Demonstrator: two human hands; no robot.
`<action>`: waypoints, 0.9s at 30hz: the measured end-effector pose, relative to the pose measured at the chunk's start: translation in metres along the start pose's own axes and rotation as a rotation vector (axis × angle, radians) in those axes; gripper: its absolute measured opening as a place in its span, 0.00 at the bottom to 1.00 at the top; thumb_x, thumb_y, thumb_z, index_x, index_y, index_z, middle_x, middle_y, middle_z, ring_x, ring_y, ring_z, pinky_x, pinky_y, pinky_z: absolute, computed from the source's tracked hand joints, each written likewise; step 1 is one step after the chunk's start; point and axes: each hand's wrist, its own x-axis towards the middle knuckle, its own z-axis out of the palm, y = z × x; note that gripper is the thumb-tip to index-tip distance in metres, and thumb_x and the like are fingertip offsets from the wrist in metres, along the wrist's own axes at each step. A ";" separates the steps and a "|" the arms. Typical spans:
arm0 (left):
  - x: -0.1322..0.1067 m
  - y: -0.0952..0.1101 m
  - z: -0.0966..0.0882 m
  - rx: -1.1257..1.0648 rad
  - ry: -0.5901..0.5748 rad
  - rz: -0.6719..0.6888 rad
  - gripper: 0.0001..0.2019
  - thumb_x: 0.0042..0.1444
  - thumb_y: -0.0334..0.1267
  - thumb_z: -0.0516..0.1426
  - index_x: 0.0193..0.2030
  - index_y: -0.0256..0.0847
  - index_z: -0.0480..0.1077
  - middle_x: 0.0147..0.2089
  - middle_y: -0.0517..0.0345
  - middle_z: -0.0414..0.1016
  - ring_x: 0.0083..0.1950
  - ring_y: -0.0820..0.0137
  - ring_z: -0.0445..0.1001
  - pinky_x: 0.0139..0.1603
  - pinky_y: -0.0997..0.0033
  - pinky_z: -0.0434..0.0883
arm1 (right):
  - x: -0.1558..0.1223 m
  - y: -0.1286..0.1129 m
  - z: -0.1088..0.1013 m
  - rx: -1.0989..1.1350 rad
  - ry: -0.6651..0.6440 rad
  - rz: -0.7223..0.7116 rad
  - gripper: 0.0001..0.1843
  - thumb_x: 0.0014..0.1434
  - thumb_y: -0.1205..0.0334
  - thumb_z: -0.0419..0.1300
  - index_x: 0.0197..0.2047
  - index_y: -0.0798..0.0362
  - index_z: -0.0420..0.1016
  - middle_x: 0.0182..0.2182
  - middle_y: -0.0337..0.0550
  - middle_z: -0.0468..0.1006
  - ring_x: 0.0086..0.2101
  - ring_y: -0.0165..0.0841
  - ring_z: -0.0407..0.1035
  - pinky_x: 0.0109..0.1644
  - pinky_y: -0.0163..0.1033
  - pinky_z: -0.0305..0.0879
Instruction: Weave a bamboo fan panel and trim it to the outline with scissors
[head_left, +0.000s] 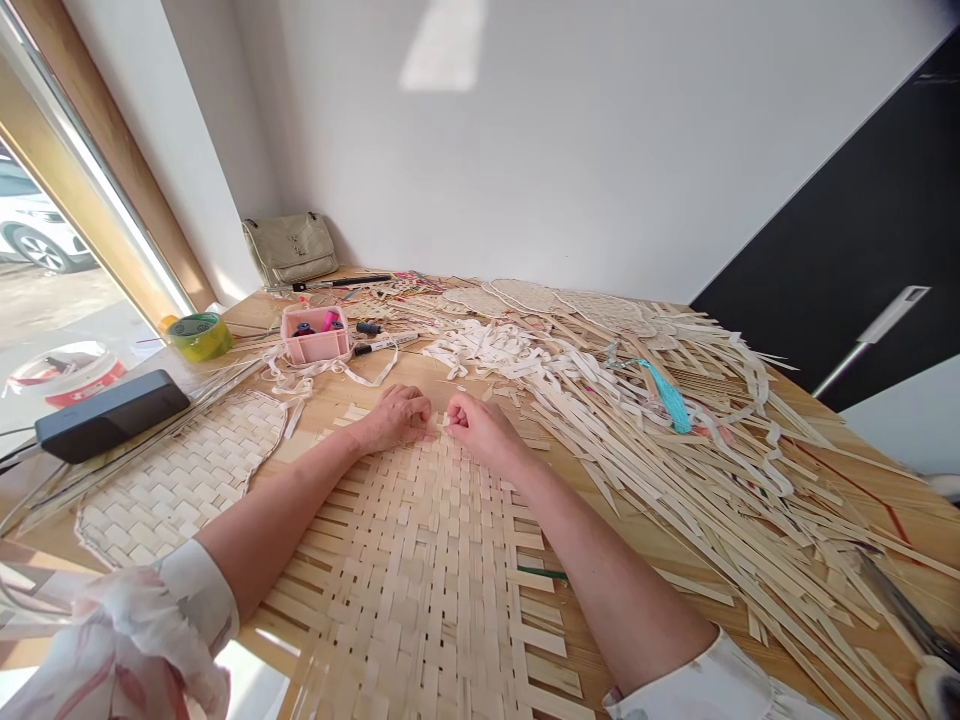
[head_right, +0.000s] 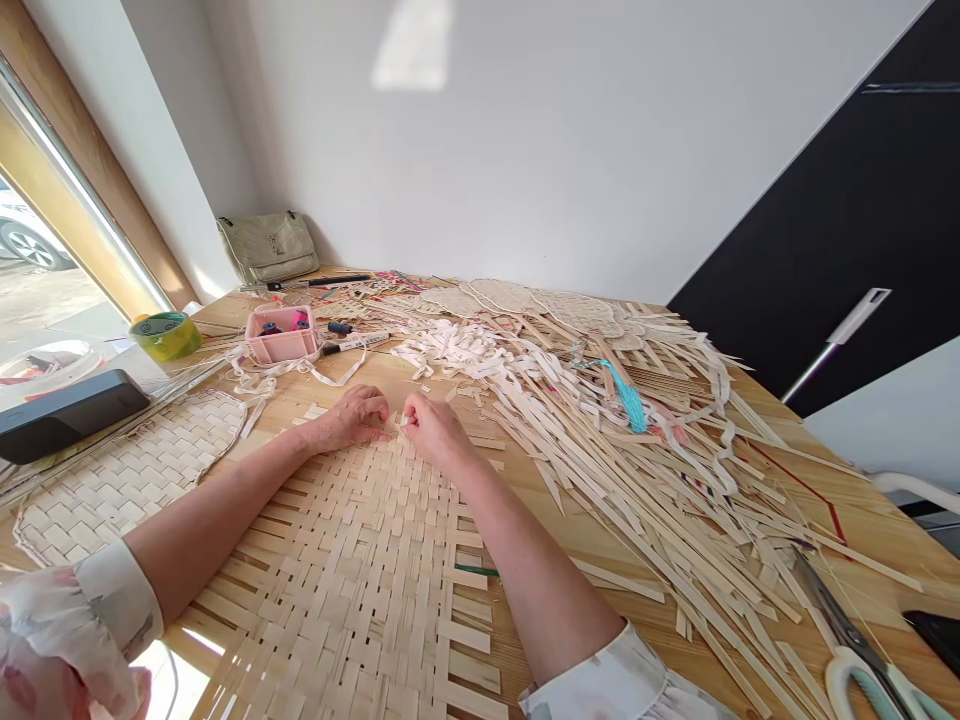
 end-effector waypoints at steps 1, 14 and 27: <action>0.000 0.000 0.000 0.004 0.003 0.002 0.09 0.49 0.41 0.61 0.31 0.39 0.67 0.36 0.55 0.67 0.42 0.66 0.65 0.46 0.67 0.62 | 0.000 0.000 0.000 -0.003 -0.001 -0.003 0.07 0.50 0.73 0.56 0.28 0.51 0.65 0.22 0.34 0.68 0.25 0.28 0.62 0.27 0.31 0.52; -0.001 0.003 -0.004 0.005 0.047 0.005 0.11 0.49 0.43 0.60 0.32 0.39 0.65 0.36 0.54 0.67 0.40 0.66 0.67 0.42 0.67 0.64 | 0.003 0.007 -0.034 -0.130 0.136 0.037 0.09 0.52 0.72 0.53 0.27 0.52 0.72 0.24 0.36 0.72 0.26 0.29 0.63 0.29 0.32 0.53; -0.010 0.019 -0.015 0.279 0.001 0.024 0.17 0.53 0.36 0.57 0.50 0.38 0.64 0.49 0.46 0.68 0.51 0.60 0.67 0.54 0.56 0.58 | -0.029 0.035 -0.037 -0.211 0.034 0.052 0.09 0.51 0.73 0.55 0.28 0.53 0.76 0.27 0.39 0.75 0.30 0.31 0.67 0.32 0.33 0.58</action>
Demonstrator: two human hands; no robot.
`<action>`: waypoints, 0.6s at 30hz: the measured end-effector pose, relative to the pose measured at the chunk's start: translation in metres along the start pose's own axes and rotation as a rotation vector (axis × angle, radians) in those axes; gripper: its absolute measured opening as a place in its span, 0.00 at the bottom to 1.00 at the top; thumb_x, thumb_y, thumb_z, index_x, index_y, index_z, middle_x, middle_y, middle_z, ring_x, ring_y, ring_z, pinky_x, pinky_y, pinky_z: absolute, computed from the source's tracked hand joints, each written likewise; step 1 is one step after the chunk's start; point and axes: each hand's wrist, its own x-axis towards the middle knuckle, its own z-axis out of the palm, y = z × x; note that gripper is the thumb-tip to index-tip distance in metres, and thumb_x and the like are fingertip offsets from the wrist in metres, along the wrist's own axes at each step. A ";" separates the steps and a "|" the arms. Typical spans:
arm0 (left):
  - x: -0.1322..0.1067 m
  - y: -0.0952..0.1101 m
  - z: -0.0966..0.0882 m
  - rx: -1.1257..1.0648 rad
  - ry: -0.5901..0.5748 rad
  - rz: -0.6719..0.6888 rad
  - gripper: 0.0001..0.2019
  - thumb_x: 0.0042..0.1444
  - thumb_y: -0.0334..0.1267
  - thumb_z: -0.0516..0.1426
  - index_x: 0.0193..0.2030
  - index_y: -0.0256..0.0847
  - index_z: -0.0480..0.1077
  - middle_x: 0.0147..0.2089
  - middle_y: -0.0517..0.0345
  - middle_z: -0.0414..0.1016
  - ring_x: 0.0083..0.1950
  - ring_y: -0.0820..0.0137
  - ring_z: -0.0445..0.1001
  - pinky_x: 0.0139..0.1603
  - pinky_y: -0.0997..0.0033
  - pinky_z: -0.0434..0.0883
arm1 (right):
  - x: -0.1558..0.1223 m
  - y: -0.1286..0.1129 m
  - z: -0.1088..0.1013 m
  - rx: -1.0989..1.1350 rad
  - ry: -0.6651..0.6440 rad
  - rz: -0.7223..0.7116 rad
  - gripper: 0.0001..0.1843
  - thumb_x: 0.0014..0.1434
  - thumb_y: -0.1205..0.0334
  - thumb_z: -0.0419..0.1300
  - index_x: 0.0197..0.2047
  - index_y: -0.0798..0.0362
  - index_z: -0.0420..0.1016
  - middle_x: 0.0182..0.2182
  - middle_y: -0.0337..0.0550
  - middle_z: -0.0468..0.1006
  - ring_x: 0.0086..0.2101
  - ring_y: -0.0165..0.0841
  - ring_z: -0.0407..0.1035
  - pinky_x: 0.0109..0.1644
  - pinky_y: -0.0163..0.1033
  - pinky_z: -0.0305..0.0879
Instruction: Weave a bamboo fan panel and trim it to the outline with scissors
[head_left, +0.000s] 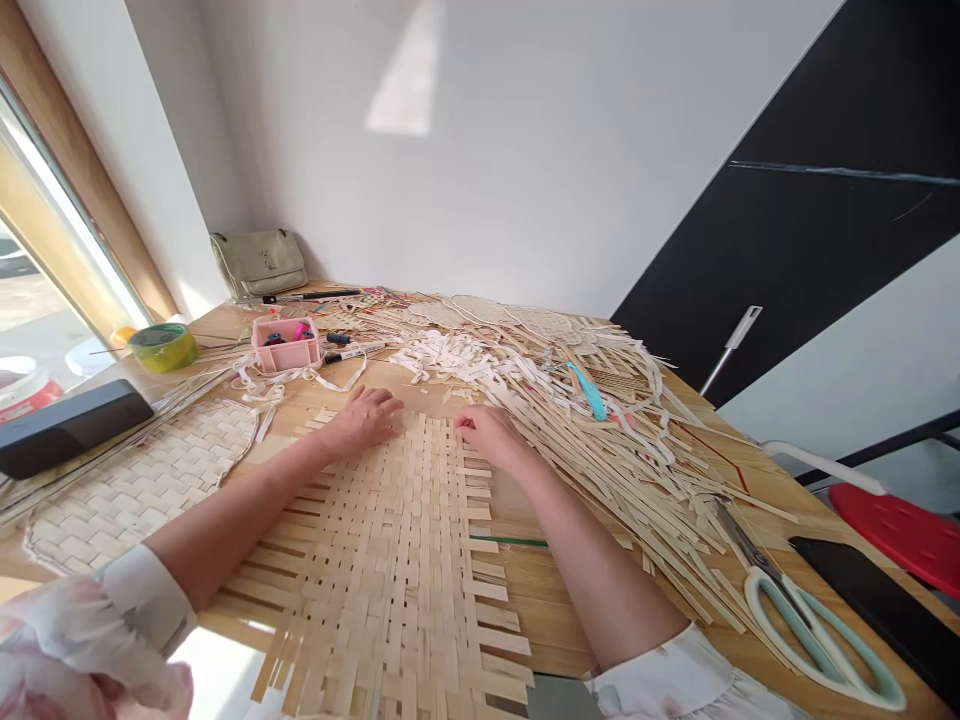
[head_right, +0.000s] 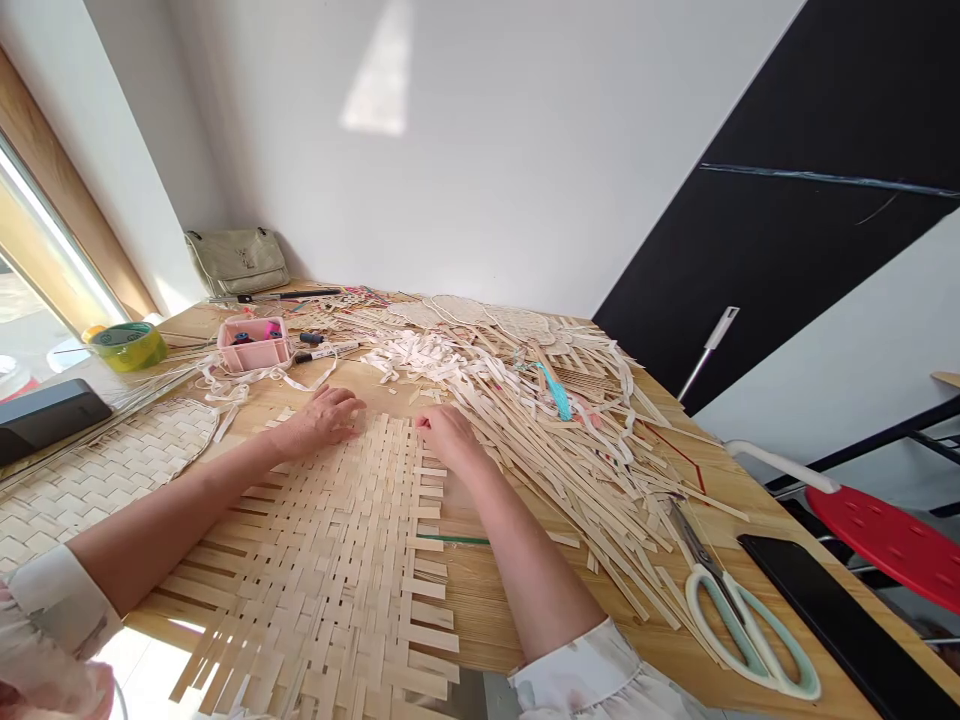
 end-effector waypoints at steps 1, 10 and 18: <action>0.000 0.001 -0.006 0.024 -0.017 0.015 0.19 0.52 0.35 0.58 0.52 0.38 0.64 0.50 0.45 0.67 0.52 0.59 0.66 0.55 0.56 0.58 | 0.000 -0.001 0.000 0.000 0.001 -0.006 0.09 0.52 0.73 0.56 0.29 0.53 0.76 0.29 0.39 0.75 0.31 0.31 0.68 0.33 0.34 0.59; 0.026 0.037 -0.026 0.047 -0.154 0.029 0.20 0.52 0.38 0.59 0.52 0.38 0.64 0.55 0.46 0.66 0.56 0.60 0.64 0.53 0.64 0.62 | 0.004 -0.015 0.003 -0.060 -0.060 -0.037 0.06 0.59 0.63 0.58 0.37 0.55 0.73 0.36 0.42 0.75 0.38 0.33 0.69 0.42 0.42 0.66; 0.029 0.048 0.009 0.080 -0.137 -0.050 0.15 0.56 0.43 0.56 0.47 0.38 0.67 0.50 0.47 0.69 0.54 0.59 0.66 0.52 0.60 0.64 | 0.005 -0.023 0.012 -0.085 -0.103 -0.037 0.07 0.60 0.62 0.56 0.39 0.57 0.72 0.41 0.44 0.73 0.43 0.35 0.68 0.47 0.46 0.65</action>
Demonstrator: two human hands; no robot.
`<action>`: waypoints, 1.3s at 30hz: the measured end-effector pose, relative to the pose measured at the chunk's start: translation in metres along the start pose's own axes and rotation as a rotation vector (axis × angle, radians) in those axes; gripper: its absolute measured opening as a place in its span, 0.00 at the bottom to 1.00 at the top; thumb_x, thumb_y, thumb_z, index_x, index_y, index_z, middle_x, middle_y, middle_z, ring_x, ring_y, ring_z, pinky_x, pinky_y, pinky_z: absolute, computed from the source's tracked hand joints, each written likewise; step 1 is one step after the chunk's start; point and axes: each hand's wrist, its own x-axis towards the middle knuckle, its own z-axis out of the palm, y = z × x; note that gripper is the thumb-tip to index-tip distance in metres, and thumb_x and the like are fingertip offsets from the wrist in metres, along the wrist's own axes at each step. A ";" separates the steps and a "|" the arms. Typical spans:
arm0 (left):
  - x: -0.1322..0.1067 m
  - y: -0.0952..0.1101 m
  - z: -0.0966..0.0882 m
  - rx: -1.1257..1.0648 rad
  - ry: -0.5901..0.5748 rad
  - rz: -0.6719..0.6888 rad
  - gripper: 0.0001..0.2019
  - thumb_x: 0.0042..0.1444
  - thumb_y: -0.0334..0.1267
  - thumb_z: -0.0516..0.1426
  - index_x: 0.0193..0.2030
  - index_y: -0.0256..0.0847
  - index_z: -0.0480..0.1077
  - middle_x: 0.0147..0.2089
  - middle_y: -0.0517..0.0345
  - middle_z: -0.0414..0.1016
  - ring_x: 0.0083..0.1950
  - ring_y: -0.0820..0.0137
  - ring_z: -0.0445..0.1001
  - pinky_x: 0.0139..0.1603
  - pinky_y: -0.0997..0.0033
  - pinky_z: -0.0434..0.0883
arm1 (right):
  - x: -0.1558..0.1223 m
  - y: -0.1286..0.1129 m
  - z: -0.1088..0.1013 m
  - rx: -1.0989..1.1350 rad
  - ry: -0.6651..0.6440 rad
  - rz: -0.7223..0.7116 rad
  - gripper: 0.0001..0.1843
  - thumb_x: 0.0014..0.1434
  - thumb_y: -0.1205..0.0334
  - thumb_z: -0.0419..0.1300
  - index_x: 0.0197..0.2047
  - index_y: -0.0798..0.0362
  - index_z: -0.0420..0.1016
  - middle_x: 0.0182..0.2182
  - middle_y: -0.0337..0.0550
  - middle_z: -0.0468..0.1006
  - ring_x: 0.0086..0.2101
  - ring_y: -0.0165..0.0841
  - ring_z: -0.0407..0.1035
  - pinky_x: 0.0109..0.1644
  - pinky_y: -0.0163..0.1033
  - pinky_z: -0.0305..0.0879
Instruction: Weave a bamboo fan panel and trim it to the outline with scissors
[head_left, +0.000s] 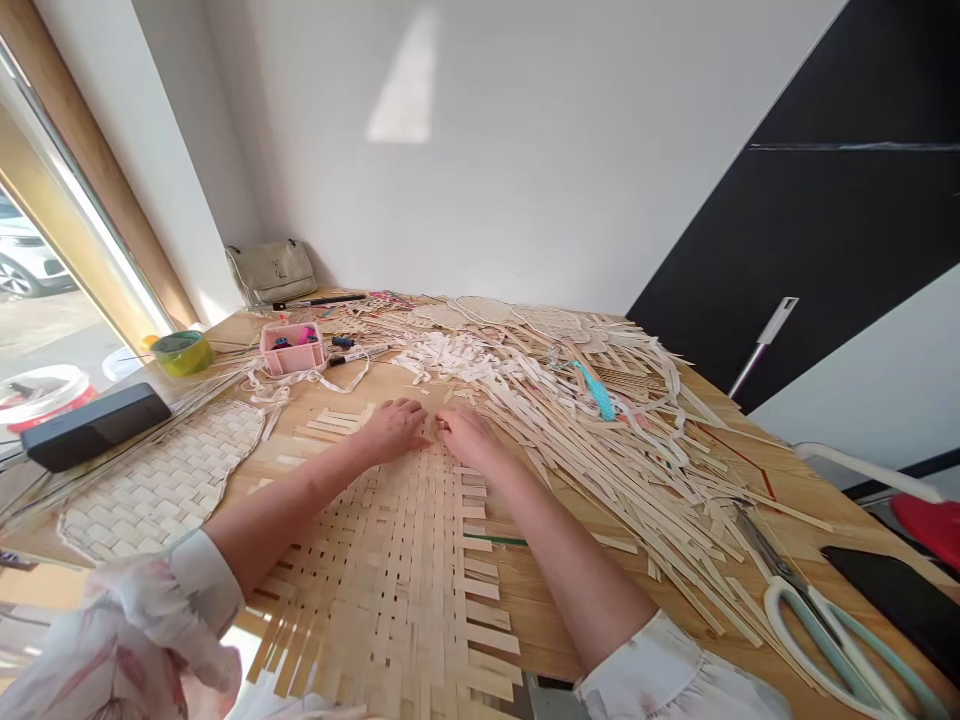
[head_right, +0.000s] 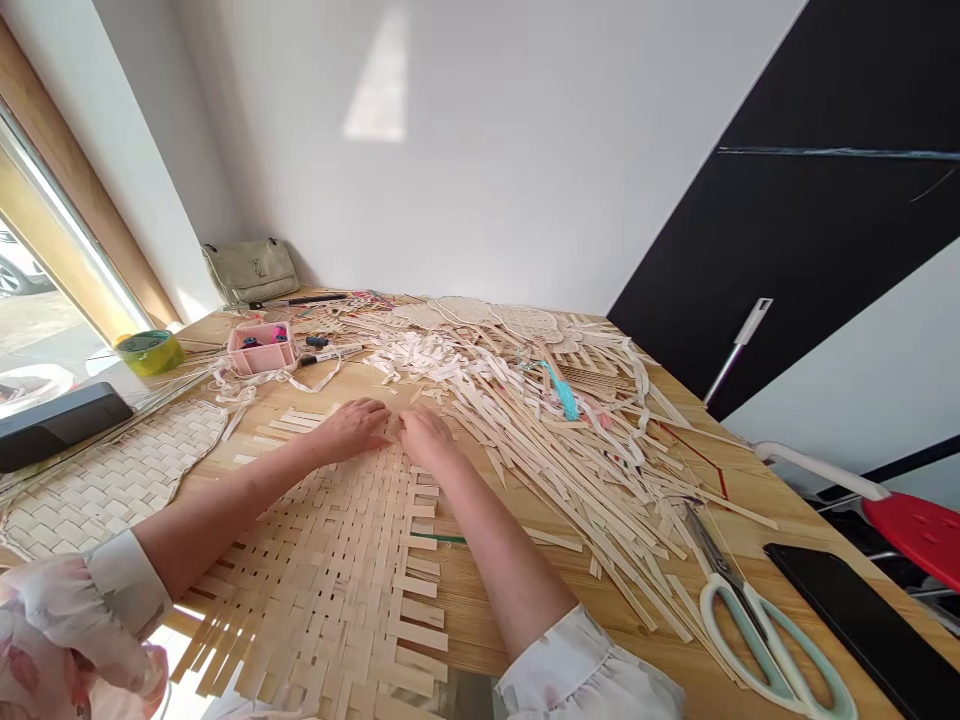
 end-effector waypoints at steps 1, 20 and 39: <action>-0.001 -0.001 0.002 -0.006 0.019 0.005 0.15 0.56 0.43 0.56 0.47 0.38 0.67 0.50 0.47 0.69 0.54 0.60 0.66 0.53 0.61 0.63 | 0.000 0.000 0.001 0.008 0.008 0.002 0.06 0.60 0.64 0.56 0.39 0.57 0.72 0.41 0.44 0.73 0.43 0.35 0.67 0.47 0.45 0.64; -0.001 -0.008 0.016 -0.159 0.256 0.039 0.18 0.49 0.42 0.62 0.45 0.38 0.64 0.45 0.48 0.68 0.47 0.60 0.66 0.48 0.60 0.66 | 0.005 0.009 0.013 0.168 0.120 -0.028 0.10 0.52 0.75 0.57 0.37 0.54 0.71 0.36 0.42 0.73 0.38 0.32 0.66 0.42 0.34 0.60; 0.006 -0.015 0.023 -0.218 0.220 0.042 0.17 0.49 0.44 0.61 0.43 0.37 0.65 0.40 0.49 0.71 0.46 0.60 0.65 0.47 0.61 0.66 | 0.004 0.007 0.009 0.186 0.072 0.032 0.11 0.53 0.74 0.57 0.39 0.52 0.72 0.32 0.40 0.75 0.35 0.31 0.67 0.38 0.34 0.58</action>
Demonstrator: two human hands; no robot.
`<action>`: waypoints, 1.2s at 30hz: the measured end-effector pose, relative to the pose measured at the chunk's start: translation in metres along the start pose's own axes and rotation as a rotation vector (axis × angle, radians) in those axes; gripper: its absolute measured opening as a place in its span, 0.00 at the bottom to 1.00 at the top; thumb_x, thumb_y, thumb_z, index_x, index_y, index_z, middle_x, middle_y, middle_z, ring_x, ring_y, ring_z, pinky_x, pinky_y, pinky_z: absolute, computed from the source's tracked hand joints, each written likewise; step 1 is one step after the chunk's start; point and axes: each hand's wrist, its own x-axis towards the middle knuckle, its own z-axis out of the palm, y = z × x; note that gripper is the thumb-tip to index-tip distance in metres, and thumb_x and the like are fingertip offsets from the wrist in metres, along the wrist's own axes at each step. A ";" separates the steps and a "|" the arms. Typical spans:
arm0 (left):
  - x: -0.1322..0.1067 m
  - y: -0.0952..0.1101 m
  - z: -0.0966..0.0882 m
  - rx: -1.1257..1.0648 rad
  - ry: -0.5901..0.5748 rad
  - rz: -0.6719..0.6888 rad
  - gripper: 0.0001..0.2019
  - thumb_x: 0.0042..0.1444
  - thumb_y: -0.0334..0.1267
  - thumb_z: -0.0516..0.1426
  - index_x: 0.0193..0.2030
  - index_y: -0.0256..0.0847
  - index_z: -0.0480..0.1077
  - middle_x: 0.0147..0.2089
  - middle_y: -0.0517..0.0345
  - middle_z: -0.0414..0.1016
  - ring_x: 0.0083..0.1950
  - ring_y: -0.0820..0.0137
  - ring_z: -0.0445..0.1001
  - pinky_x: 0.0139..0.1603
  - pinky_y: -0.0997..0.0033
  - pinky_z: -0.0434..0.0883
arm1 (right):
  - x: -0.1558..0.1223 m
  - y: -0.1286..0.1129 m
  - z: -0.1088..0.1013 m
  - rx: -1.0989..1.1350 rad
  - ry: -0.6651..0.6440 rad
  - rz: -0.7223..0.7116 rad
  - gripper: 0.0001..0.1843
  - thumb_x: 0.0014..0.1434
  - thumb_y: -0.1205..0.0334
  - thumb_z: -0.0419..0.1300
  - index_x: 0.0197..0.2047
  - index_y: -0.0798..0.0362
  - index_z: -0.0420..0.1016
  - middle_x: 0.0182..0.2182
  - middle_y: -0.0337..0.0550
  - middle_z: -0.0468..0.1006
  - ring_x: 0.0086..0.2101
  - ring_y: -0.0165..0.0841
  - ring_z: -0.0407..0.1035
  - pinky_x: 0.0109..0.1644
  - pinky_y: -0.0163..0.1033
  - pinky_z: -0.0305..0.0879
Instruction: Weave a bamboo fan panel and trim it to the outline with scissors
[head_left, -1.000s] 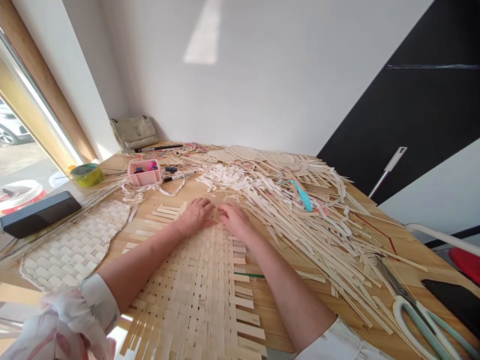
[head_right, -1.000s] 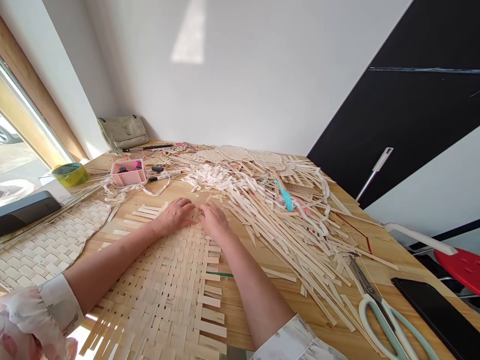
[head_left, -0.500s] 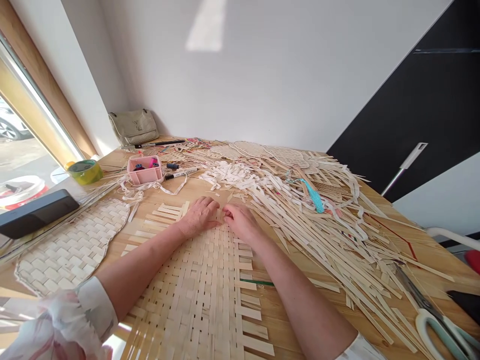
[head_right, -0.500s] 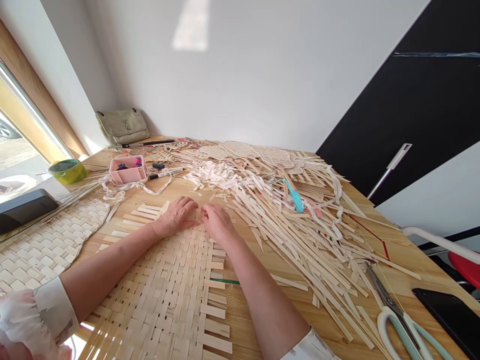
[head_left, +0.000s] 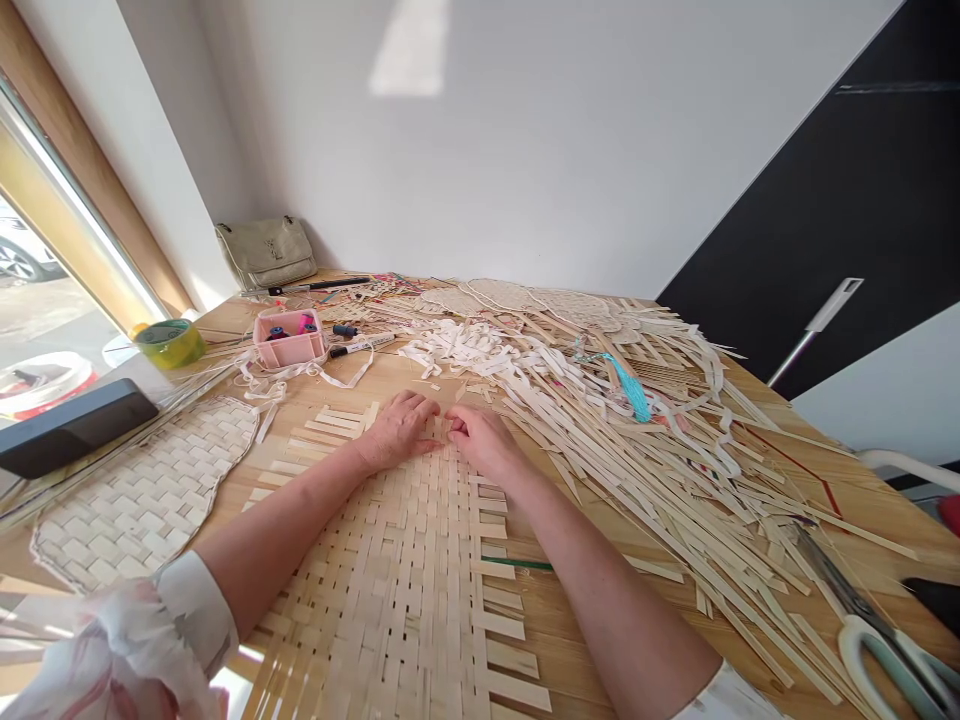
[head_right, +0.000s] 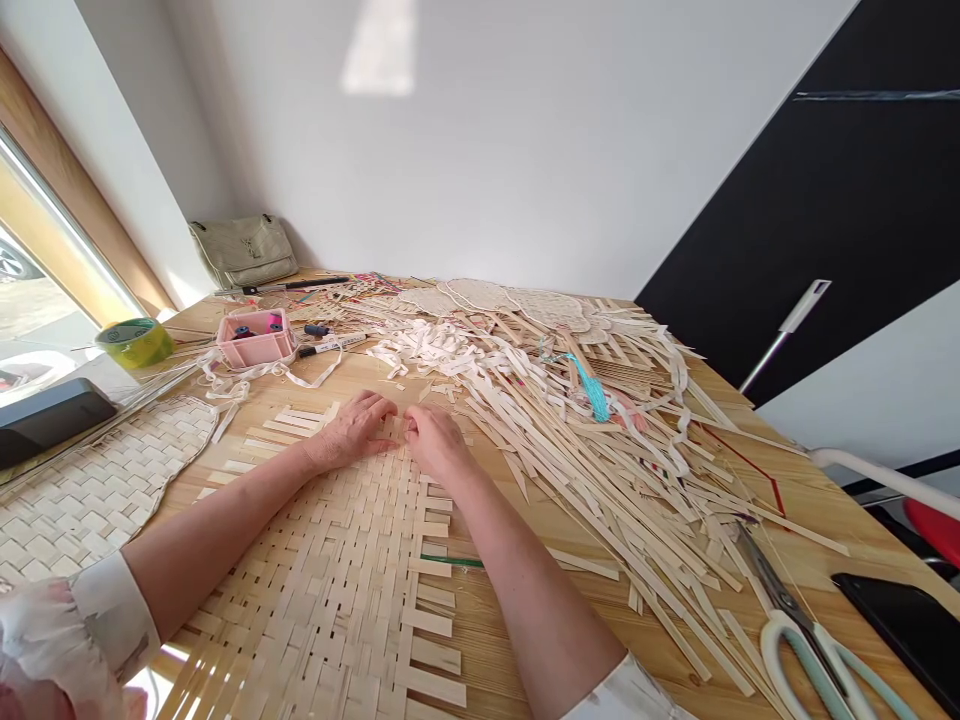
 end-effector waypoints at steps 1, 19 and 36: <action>0.000 0.000 0.000 0.000 0.004 0.003 0.17 0.49 0.44 0.61 0.43 0.37 0.65 0.40 0.49 0.71 0.46 0.60 0.65 0.47 0.61 0.66 | 0.000 0.000 0.000 0.002 -0.002 0.004 0.12 0.53 0.74 0.57 0.40 0.52 0.72 0.32 0.40 0.75 0.34 0.31 0.67 0.38 0.34 0.58; 0.002 0.001 0.005 0.056 0.022 0.003 0.17 0.48 0.44 0.61 0.43 0.38 0.67 0.36 0.51 0.72 0.44 0.61 0.67 0.48 0.63 0.65 | 0.000 0.002 -0.002 0.011 0.001 -0.028 0.08 0.51 0.74 0.57 0.26 0.52 0.72 0.28 0.38 0.74 0.32 0.30 0.66 0.35 0.34 0.56; 0.002 0.009 0.000 0.111 0.002 -0.008 0.16 0.48 0.44 0.60 0.44 0.41 0.69 0.38 0.52 0.72 0.46 0.60 0.66 0.58 0.52 0.55 | -0.002 0.001 -0.007 0.004 -0.041 -0.023 0.08 0.50 0.73 0.57 0.25 0.52 0.72 0.25 0.37 0.73 0.29 0.30 0.65 0.31 0.33 0.55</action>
